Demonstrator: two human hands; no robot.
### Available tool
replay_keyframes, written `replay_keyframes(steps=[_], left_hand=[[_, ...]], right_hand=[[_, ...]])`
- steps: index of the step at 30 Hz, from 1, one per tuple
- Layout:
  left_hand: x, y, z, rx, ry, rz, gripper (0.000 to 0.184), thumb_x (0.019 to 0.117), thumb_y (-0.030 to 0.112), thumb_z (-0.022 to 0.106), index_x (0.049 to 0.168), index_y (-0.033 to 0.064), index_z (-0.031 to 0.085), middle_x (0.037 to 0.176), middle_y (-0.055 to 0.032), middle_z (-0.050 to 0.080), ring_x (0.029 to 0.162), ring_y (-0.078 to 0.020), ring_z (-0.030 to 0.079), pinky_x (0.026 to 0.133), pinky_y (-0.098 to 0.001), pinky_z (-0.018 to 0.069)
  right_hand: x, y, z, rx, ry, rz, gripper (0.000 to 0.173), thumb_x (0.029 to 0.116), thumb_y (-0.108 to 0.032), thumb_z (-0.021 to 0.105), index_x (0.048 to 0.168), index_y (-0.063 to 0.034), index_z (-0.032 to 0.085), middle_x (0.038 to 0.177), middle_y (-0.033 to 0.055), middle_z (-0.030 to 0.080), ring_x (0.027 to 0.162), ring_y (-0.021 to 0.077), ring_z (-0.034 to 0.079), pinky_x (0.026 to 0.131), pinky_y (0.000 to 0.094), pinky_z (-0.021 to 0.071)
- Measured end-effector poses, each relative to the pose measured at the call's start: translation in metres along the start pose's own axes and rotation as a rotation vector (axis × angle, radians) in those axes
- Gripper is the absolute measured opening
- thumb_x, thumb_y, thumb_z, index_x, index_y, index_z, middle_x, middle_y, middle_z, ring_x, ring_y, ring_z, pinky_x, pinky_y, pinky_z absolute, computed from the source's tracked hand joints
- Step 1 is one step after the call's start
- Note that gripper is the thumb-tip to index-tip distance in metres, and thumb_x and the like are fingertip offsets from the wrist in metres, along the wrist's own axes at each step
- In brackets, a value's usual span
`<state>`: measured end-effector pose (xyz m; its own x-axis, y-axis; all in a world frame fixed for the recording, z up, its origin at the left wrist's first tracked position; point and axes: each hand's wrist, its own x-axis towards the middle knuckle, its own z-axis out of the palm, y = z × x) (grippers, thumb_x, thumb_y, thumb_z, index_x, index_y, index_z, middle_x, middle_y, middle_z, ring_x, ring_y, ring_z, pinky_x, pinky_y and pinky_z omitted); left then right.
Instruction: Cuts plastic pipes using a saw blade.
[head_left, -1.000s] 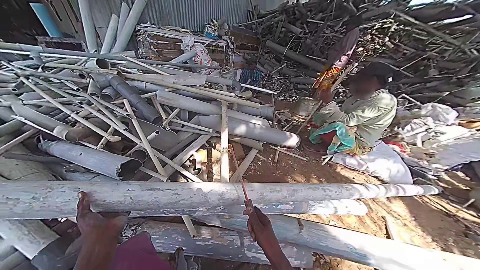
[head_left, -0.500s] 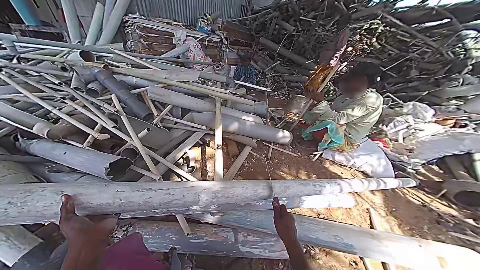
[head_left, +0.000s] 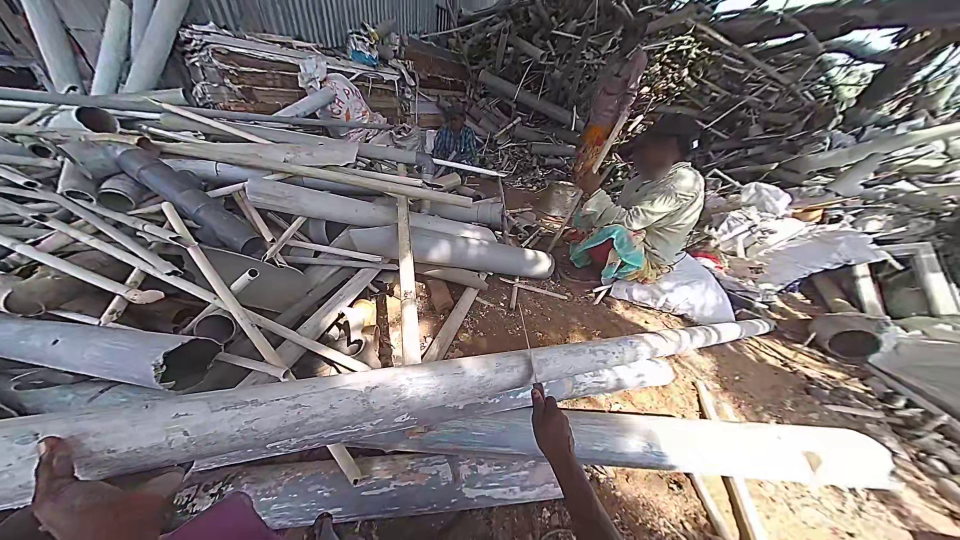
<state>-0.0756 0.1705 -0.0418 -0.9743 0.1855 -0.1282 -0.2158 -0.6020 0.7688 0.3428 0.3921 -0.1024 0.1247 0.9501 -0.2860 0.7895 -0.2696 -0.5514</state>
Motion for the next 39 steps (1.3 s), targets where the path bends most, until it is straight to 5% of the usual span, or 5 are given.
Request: replay_keyframes(steps=[9,17,24,32,39], left_hand=[[0.017,-0.008,-0.011,-0.061,-0.041,-0.065,0.045,0.1071,0.045,0.035,0.146,0.0232,0.044,0.140,-0.0033,0.056,0.128,-0.0214,0.056,0.100,-0.0568,0.0488],[0.001,0.008,0.007,-0.013,-0.074,-0.115,0.031,0.1066,0.032,0.031,0.129,0.0184,0.047,0.128,-0.0054,0.057,0.118,-0.0221,0.059,0.090,-0.0512,0.0518],[0.011,0.003,0.002,-0.022,-0.130,-0.054,0.034,0.1103,0.034,0.039,0.139,0.0173,0.046,0.130,-0.0016,0.060,0.120,-0.0159,0.061,0.099,-0.0423,0.0525],[0.008,0.005,0.002,0.028,-0.049,-0.156,0.035,0.1089,0.035,0.042,0.140,0.0186,0.045,0.132,-0.0025,0.058,0.120,-0.0170,0.060,0.097,-0.0435,0.0517],[-0.001,0.003,0.009,0.023,0.021,-0.164,0.036,0.1049,0.035,0.049,0.138,0.0209,0.049,0.131,-0.0017,0.059,0.122,-0.0176,0.059,0.097,-0.0447,0.0511]], right_hand=[[-0.065,-0.009,0.077,0.019,-0.006,-0.502,0.046,0.1093,-0.033,0.042,0.117,0.0087,0.060,0.079,0.0219,0.066,0.078,0.0407,0.069,0.069,0.0570,0.0521],[0.025,0.030,0.044,0.780,0.183,0.107,0.052,0.1138,-0.042,0.025,0.097,0.0012,0.051,0.051,-0.0020,0.033,0.036,0.0093,0.033,0.036,0.0268,0.0339],[-0.057,-0.020,0.070,0.256,0.129,-0.639,0.046,0.1063,-0.031,0.038,0.102,0.0093,0.060,0.059,0.0051,0.046,0.052,0.0176,0.050,0.053,0.0389,0.0434],[0.019,0.020,0.025,0.792,0.121,0.123,0.052,0.1132,-0.044,0.025,0.092,-0.0017,0.047,0.049,-0.0023,0.032,0.034,0.0088,0.033,0.035,0.0253,0.0343],[-0.088,-0.027,0.072,0.205,-0.104,-0.542,0.045,0.1097,-0.030,0.034,0.107,0.0073,0.059,0.065,0.0070,0.049,0.058,0.0200,0.051,0.059,0.0412,0.0452]])
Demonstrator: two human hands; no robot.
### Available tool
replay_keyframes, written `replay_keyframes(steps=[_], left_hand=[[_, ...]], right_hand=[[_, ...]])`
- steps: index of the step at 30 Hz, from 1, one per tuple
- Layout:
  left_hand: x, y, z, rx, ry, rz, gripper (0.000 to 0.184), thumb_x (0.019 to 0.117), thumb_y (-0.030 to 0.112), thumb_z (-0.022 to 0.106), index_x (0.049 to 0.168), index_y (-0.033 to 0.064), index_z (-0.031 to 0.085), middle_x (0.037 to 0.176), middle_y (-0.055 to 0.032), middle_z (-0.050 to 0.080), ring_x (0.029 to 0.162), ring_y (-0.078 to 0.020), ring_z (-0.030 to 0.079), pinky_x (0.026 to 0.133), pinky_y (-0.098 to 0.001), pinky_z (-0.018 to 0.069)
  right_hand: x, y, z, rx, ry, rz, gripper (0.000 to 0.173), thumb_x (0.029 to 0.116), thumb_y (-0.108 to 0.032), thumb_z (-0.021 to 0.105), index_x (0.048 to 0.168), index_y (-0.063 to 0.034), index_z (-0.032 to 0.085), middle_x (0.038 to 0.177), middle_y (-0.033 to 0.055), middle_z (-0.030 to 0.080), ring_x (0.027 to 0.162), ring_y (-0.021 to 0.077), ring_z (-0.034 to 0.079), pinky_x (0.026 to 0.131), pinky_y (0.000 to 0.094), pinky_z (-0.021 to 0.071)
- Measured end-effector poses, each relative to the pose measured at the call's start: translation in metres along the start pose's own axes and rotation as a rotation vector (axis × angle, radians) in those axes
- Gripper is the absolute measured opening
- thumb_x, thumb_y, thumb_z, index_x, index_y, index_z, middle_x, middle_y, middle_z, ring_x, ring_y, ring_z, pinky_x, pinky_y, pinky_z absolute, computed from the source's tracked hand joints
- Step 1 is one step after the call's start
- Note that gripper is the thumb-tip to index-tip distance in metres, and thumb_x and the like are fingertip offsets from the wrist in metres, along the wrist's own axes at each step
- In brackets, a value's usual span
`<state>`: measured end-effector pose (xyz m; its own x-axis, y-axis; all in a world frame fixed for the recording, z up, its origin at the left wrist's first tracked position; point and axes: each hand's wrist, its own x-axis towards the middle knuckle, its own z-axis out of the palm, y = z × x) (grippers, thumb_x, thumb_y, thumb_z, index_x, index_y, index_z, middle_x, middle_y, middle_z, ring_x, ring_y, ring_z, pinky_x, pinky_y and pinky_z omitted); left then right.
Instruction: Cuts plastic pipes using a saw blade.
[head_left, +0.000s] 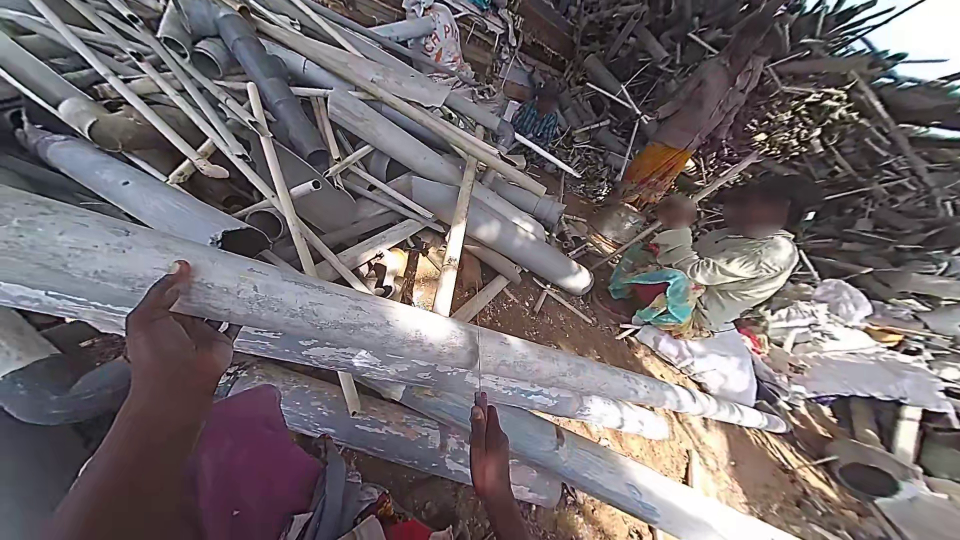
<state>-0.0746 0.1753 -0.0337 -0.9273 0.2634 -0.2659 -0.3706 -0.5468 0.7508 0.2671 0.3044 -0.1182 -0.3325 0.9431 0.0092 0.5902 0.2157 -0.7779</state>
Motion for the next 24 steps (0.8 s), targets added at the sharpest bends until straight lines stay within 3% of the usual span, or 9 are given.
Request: replay_keyframes(steps=[2,4,8,10,13,15,19,22,24], left_hand=[[0.000,0.001,0.001,0.003,0.027,-0.014,0.035,0.1038,0.035,0.051,0.136,0.0215,0.050,0.130,-0.0018,0.059,0.120,-0.0176,0.060,0.094,-0.0446,0.0518],[0.000,0.003,0.000,0.001,0.040,-0.029,0.034,0.1032,0.034,0.052,0.135,0.0208,0.051,0.128,-0.0027,0.059,0.118,-0.0179,0.060,0.092,-0.0443,0.0523],[0.000,0.002,-0.004,0.006,0.023,-0.057,0.037,0.1033,0.035,0.052,0.137,0.0205,0.049,0.131,-0.0036,0.058,0.119,-0.0187,0.060,0.093,-0.0442,0.0524],[0.001,0.003,-0.004,0.004,0.017,-0.067,0.040,0.1034,0.035,0.053,0.140,0.0210,0.047,0.134,-0.0032,0.057,0.122,-0.0184,0.059,0.096,-0.0429,0.0516],[0.000,0.004,-0.006,-0.019,-0.016,-0.064,0.038,0.1035,0.035,0.053,0.139,0.0230,0.048,0.132,-0.0006,0.058,0.123,-0.0167,0.059,0.097,-0.0418,0.0516],[0.000,0.004,-0.008,-0.058,-0.061,-0.054,0.031,0.1048,0.033,0.047,0.134,0.0235,0.049,0.129,-0.0001,0.060,0.121,-0.0174,0.060,0.096,-0.0438,0.0522],[-0.005,0.010,-0.001,-0.081,-0.182,-0.017,0.028,0.1090,0.027,0.033,0.132,0.0192,0.046,0.128,-0.0039,0.059,0.118,-0.0210,0.061,0.094,-0.0485,0.0525],[-0.006,0.007,-0.001,-0.062,-0.225,0.073,0.027,0.1097,0.026,0.041,0.135,0.0182,0.044,0.122,-0.0015,0.062,0.112,-0.0163,0.065,0.093,-0.0407,0.0567],[-0.007,0.004,-0.005,-0.078,-0.267,0.105,0.028,0.1075,0.025,0.045,0.135,0.0203,0.043,0.125,0.0005,0.062,0.116,-0.0153,0.064,0.097,-0.0398,0.0552]], right_hand=[[0.010,0.017,-0.002,-0.093,0.103,-0.029,0.046,0.1089,-0.031,0.037,0.105,0.0091,0.060,0.064,0.0107,0.051,0.060,0.0253,0.054,0.059,0.0468,0.0458],[0.034,0.055,-0.016,0.025,0.257,0.134,0.045,0.1124,-0.029,0.034,0.103,0.0087,0.058,0.065,0.0078,0.045,0.056,0.0191,0.046,0.057,0.0403,0.0427],[0.051,0.082,-0.066,0.465,0.425,0.583,0.055,0.1127,-0.046,0.026,0.094,-0.0001,0.050,0.048,-0.0027,0.033,0.034,0.0082,0.033,0.035,0.0252,0.0333],[0.042,0.059,-0.069,0.590,0.450,0.475,0.052,0.1138,-0.041,0.025,0.092,-0.0011,0.050,0.045,-0.0045,0.033,0.031,0.0055,0.034,0.032,0.0221,0.0327],[0.025,0.010,-0.060,0.684,0.387,-0.018,0.040,0.1121,-0.026,0.019,0.100,-0.0026,0.049,0.046,-0.0112,0.040,0.033,-0.0018,0.038,0.034,0.0142,0.0356],[0.012,-0.009,-0.049,0.643,0.285,-0.262,0.037,0.1093,-0.033,0.024,0.106,-0.0042,0.048,0.053,-0.0155,0.045,0.039,-0.0058,0.042,0.040,0.0111,0.0396],[-0.013,-0.017,0.013,0.473,0.027,-0.237,0.038,0.1069,-0.026,0.032,0.107,0.0051,0.054,0.056,-0.0132,0.041,0.044,-0.0071,0.038,0.044,0.0127,0.0369],[-0.022,-0.030,0.038,0.122,-0.083,-0.252,0.043,0.1046,-0.029,0.041,0.106,0.0100,0.061,0.059,0.0019,0.047,0.049,0.0097,0.046,0.051,0.0309,0.0424],[-0.014,-0.025,0.034,0.055,0.007,-0.250,0.044,0.1050,-0.032,0.041,0.103,0.0079,0.061,0.059,0.0003,0.046,0.050,0.0086,0.046,0.051,0.0300,0.0423]])
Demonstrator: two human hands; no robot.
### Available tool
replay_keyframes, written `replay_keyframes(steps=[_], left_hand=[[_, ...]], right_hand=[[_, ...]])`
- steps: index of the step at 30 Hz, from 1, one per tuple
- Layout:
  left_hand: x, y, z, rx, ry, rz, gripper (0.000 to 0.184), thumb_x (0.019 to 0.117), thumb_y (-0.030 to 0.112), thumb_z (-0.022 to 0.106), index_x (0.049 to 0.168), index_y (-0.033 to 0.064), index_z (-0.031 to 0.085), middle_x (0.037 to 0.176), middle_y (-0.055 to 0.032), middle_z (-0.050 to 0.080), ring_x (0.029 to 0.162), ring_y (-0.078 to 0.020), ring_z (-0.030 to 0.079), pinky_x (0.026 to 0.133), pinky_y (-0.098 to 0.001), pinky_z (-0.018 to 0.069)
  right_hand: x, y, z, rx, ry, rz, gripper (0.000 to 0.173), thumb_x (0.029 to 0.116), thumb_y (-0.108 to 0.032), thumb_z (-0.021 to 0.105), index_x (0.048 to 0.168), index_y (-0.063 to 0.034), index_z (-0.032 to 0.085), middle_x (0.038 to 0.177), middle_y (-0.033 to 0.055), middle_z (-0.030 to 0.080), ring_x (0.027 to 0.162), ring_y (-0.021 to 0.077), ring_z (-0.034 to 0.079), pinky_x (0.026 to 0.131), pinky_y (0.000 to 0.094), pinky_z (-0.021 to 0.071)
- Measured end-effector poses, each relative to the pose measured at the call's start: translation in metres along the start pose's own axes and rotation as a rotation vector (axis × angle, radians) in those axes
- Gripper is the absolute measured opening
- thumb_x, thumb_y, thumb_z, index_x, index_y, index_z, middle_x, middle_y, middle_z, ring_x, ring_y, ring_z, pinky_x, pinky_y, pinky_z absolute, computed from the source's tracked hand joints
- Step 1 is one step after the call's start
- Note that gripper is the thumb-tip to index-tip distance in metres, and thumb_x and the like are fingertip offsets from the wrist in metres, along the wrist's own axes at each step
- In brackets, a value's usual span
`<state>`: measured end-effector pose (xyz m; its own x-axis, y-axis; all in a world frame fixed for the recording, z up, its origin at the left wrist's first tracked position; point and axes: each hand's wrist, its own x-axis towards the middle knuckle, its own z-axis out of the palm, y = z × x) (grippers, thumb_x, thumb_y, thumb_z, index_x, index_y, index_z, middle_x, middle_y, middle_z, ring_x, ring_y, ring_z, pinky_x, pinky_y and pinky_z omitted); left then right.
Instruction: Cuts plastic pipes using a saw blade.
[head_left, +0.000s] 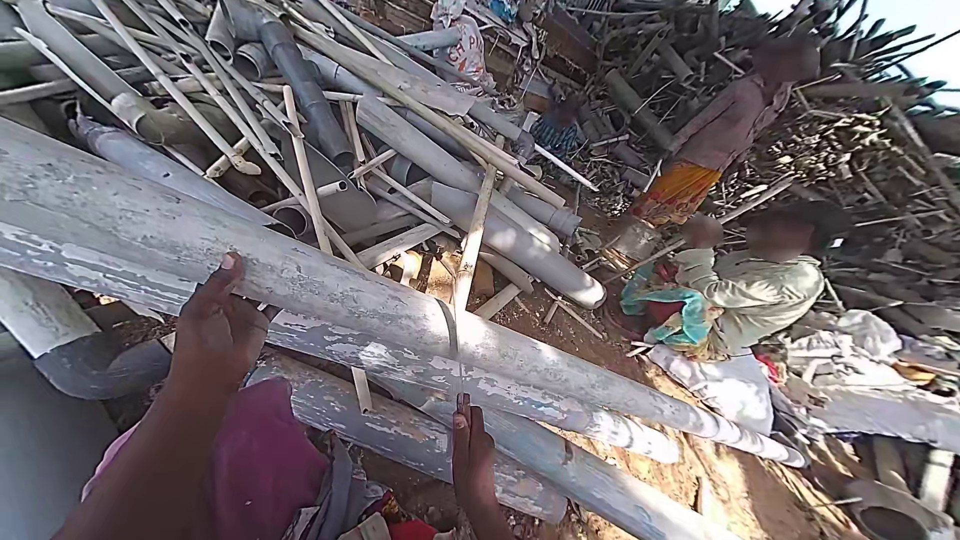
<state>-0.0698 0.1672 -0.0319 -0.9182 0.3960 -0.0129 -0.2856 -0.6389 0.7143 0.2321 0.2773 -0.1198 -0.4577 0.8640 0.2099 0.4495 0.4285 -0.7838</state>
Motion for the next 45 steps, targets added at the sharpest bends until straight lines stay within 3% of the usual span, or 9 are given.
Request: replay_keyframes(steps=[8,12,16,23,28,30,34,40,45], left_hand=[[0.002,-0.003,0.008,0.096,0.224,-0.171,0.045,0.1045,0.032,0.055,0.145,0.0159,0.043,0.132,-0.0070,0.056,0.117,-0.0188,0.061,0.093,-0.0385,0.0536],[0.002,-0.005,0.006,0.145,0.260,-0.189,0.050,0.1014,0.035,0.061,0.145,0.0173,0.043,0.133,-0.0064,0.056,0.117,-0.0189,0.061,0.092,-0.0382,0.0539],[0.001,-0.006,0.001,0.182,0.244,-0.211,0.050,0.1013,0.038,0.060,0.144,0.0177,0.046,0.136,-0.0047,0.056,0.121,-0.0187,0.060,0.096,-0.0385,0.0530],[0.003,-0.007,-0.004,0.218,0.254,-0.264,0.052,0.1022,0.038,0.058,0.147,0.0151,0.044,0.142,-0.0087,0.051,0.125,-0.0212,0.056,0.097,-0.0401,0.0509],[0.003,-0.007,-0.003,0.219,0.266,-0.265,0.053,0.1012,0.040,0.059,0.147,0.0177,0.044,0.142,-0.0069,0.051,0.125,-0.0212,0.056,0.097,-0.0397,0.0502],[0.003,-0.008,-0.003,0.219,0.266,-0.263,0.052,0.1018,0.039,0.058,0.147,0.0170,0.043,0.144,-0.0075,0.050,0.127,-0.0215,0.055,0.099,-0.0403,0.0492],[0.004,-0.006,-0.003,0.238,0.272,-0.289,0.050,0.1030,0.038,0.055,0.146,0.0155,0.043,0.143,-0.0090,0.050,0.125,-0.0214,0.055,0.096,-0.0406,0.0496],[0.003,-0.002,0.001,0.194,0.293,-0.320,0.051,0.1035,0.034,0.056,0.148,0.0123,0.043,0.146,-0.0126,0.048,0.128,-0.0249,0.053,0.099,-0.0423,0.0480],[-0.002,0.003,0.001,0.166,0.294,-0.332,0.052,0.1024,0.034,0.059,0.147,0.0123,0.043,0.147,-0.0128,0.047,0.131,-0.0256,0.051,0.101,-0.0424,0.0465]], right_hand=[[0.040,0.077,-0.073,0.408,0.456,0.665,0.051,0.1143,-0.039,0.023,0.095,0.0012,0.048,0.045,-0.0039,0.033,0.031,0.0058,0.034,0.032,0.0228,0.0331],[0.021,0.037,-0.038,0.256,0.162,0.417,0.041,0.1133,-0.025,0.029,0.098,0.0043,0.053,0.053,-0.0043,0.035,0.039,0.0042,0.036,0.040,0.0220,0.0366],[0.017,0.021,-0.034,-0.133,0.015,0.249,0.042,0.1108,-0.030,0.037,0.106,0.0050,0.060,0.063,0.0049,0.047,0.055,0.0172,0.049,0.056,0.0392,0.0443],[0.043,0.105,-0.104,0.360,0.433,0.859,0.055,0.1121,-0.048,0.025,0.091,-0.0020,0.046,0.048,-0.0018,0.032,0.034,0.0099,0.033,0.034,0.0265,0.0335],[0.015,0.056,-0.032,0.158,0.148,0.425,0.041,0.1132,-0.026,0.031,0.102,0.0048,0.056,0.057,-0.0011,0.038,0.044,0.0075,0.038,0.045,0.0259,0.0384],[0.011,0.045,-0.027,-0.086,0.063,0.294,0.040,0.1111,-0.026,0.036,0.109,0.0074,0.059,0.067,0.0087,0.049,0.059,0.0206,0.051,0.059,0.0414,0.0451],[0.031,0.108,-0.060,-0.138,0.315,0.478,0.050,0.1135,-0.029,0.034,0.112,0.0148,0.059,0.080,0.0252,0.058,0.073,0.0352,0.058,0.072,0.0535,0.0472],[0.036,0.080,-0.094,0.499,0.388,0.800,0.054,0.1130,-0.046,0.025,0.093,-0.0025,0.051,0.045,-0.0042,0.034,0.031,0.0072,0.035,0.032,0.0242,0.0339],[0.016,-0.020,-0.094,0.648,0.363,0.085,0.045,0.1108,-0.027,0.011,0.104,-0.0035,0.048,0.047,-0.0112,0.045,0.034,-0.0007,0.044,0.035,0.0148,0.0405]])
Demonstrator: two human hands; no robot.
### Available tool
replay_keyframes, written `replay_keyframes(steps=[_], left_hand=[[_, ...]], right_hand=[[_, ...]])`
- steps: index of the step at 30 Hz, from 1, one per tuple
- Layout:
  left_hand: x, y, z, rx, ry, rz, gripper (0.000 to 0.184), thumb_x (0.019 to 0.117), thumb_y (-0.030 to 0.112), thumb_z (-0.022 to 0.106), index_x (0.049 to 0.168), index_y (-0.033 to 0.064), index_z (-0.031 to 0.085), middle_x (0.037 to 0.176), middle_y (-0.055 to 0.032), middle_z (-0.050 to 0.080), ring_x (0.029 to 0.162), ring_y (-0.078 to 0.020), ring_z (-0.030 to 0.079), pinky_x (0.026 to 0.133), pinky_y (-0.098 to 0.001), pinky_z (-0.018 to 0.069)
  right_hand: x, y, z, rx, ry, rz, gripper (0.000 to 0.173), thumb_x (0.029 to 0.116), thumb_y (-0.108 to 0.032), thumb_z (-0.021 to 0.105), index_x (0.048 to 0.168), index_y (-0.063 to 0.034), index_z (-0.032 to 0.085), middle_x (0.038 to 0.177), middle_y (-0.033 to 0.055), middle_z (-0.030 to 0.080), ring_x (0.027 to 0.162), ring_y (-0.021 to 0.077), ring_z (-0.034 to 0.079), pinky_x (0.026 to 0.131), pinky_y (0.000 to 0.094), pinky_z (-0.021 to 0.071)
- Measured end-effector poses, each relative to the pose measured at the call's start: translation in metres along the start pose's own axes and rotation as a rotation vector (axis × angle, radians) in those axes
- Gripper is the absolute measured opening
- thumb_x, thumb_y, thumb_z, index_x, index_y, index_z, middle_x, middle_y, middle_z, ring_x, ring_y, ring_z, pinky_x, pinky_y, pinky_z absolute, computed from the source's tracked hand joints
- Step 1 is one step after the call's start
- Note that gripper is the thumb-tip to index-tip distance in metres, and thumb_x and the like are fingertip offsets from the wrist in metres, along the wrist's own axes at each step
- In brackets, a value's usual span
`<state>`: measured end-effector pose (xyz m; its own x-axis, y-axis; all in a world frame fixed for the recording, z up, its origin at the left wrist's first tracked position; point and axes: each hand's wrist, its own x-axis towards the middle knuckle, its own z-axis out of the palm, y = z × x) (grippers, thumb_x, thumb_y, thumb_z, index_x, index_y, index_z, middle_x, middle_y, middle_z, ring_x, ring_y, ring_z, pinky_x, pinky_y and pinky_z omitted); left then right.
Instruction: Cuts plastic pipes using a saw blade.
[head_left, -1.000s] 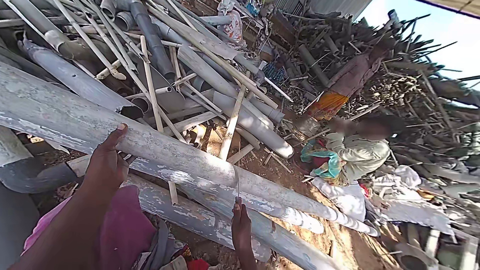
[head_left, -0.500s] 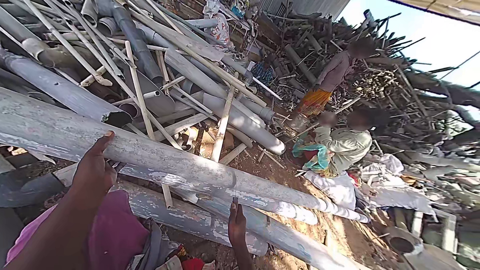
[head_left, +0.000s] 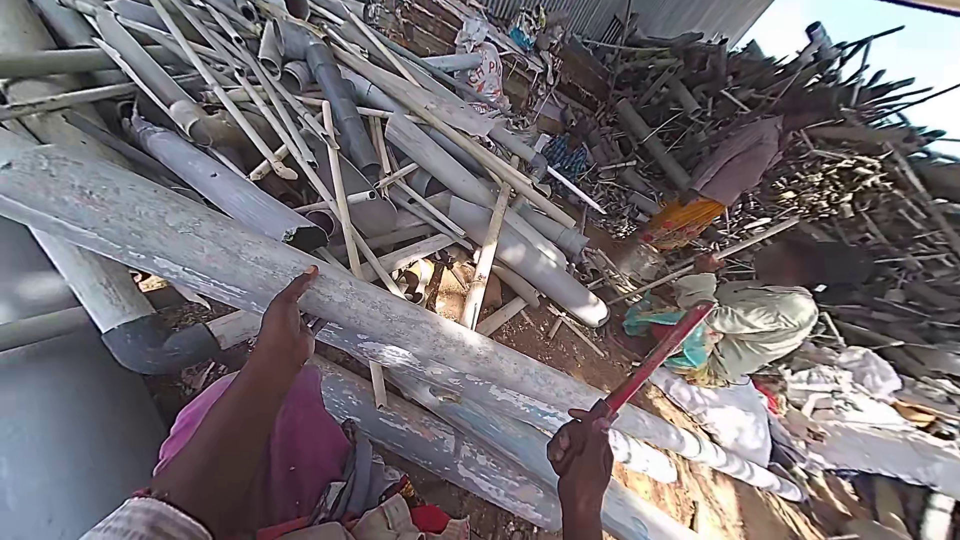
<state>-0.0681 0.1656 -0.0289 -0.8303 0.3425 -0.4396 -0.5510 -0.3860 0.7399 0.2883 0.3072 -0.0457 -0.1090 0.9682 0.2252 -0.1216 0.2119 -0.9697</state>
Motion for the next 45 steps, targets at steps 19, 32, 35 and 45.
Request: replay_keyframes(steps=[19,32,35,45], left_hand=[[0.003,0.000,-0.007,-0.009,-0.021,-0.060,0.049,0.1022,0.032,0.058,0.146,0.0131,0.045,0.148,-0.0117,0.047,0.132,-0.0256,0.050,0.102,-0.0438,0.0463],[0.005,0.001,-0.008,0.130,-0.032,-0.002,0.061,0.1019,0.038,0.060,0.150,0.0108,0.034,0.133,-0.0157,0.053,0.108,-0.0229,0.063,0.084,-0.0351,0.0547],[0.005,0.004,-0.009,0.156,-0.030,0.007,0.057,0.1020,0.037,0.060,0.149,0.0122,0.038,0.127,-0.0150,0.057,0.101,-0.0218,0.064,0.080,-0.0338,0.0552],[0.005,0.009,-0.006,0.155,-0.014,-0.024,0.053,0.1024,0.034,0.059,0.146,0.0098,0.041,0.126,-0.0160,0.057,0.101,-0.0225,0.064,0.080,-0.0347,0.0547]], right_hand=[[-0.036,0.047,0.006,-0.068,-0.066,-0.001,0.051,0.1117,-0.042,0.022,0.099,-0.0036,0.053,0.051,-0.0134,0.048,0.040,-0.0050,0.046,0.041,0.0112,0.0411],[-0.048,0.056,0.012,-0.136,-0.058,0.386,0.036,0.1130,-0.020,0.033,0.091,-0.0004,0.054,0.044,-0.0079,0.037,0.033,-0.0002,0.037,0.034,0.0166,0.0352],[-0.055,0.042,0.021,-0.071,-0.139,0.191,0.035,0.1088,-0.019,0.025,0.092,-0.0046,0.053,0.045,-0.0134,0.042,0.034,-0.0045,0.040,0.036,0.0129,0.0379],[-0.061,0.041,0.033,-0.140,-0.189,0.310,0.043,0.1118,-0.024,0.024,0.087,-0.0039,0.053,0.045,-0.0106,0.040,0.034,-0.0023,0.040,0.036,0.0151,0.0378]])
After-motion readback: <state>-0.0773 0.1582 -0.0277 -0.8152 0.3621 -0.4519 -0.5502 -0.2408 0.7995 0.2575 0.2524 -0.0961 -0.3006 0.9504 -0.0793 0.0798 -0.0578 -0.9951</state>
